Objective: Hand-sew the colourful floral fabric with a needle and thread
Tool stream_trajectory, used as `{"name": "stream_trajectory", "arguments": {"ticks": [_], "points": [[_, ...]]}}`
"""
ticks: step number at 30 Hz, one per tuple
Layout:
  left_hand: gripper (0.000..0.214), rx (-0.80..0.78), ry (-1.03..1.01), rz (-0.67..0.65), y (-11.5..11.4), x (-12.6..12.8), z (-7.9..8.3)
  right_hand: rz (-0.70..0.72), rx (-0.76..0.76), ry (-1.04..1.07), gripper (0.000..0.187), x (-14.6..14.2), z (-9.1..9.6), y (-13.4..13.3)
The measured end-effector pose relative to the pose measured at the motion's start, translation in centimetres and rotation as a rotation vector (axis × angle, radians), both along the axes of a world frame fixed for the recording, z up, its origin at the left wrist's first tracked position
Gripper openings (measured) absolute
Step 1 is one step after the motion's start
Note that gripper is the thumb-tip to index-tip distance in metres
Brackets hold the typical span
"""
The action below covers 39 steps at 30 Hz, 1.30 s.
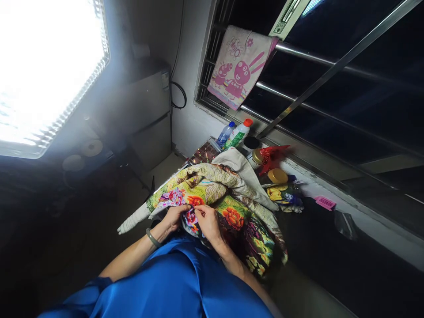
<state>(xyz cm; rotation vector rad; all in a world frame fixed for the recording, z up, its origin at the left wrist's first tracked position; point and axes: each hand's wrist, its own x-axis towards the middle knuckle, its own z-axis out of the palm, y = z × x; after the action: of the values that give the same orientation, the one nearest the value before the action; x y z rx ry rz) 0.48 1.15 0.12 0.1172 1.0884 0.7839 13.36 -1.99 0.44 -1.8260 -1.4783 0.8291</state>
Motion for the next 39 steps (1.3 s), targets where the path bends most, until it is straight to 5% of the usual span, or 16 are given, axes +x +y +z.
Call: {"name": "stream_trajectory", "arguments": {"ticks": [20, 28, 32, 36, 39], "points": [[0.021, 0.056, 0.05, -0.08, 0.0, -0.1, -0.5, 0.104, 0.093, -0.192, 0.024, 0.3, 0.7, 0.4], [0.02, 0.025, 0.041, -0.036, 0.1, 0.0, 0.3, 0.262, -0.022, -0.43, 0.026, 0.0, 1.7, 2.1], [0.017, 0.071, 0.066, -0.026, 0.1, -0.3, 0.8, 0.239, 0.063, -0.42, 0.019, -0.4, 1.7, 2.7], [0.016, 0.249, 0.092, -0.244, -1.0, -3.5, 0.6, 0.108, 0.212, -0.259, 0.012, 0.6, 1.3, 1.1], [0.022, 0.543, 0.366, -0.484, -2.6, -7.1, -0.6, 0.091, 0.186, -0.259, 0.026, 1.3, 0.2, -1.6]]}}
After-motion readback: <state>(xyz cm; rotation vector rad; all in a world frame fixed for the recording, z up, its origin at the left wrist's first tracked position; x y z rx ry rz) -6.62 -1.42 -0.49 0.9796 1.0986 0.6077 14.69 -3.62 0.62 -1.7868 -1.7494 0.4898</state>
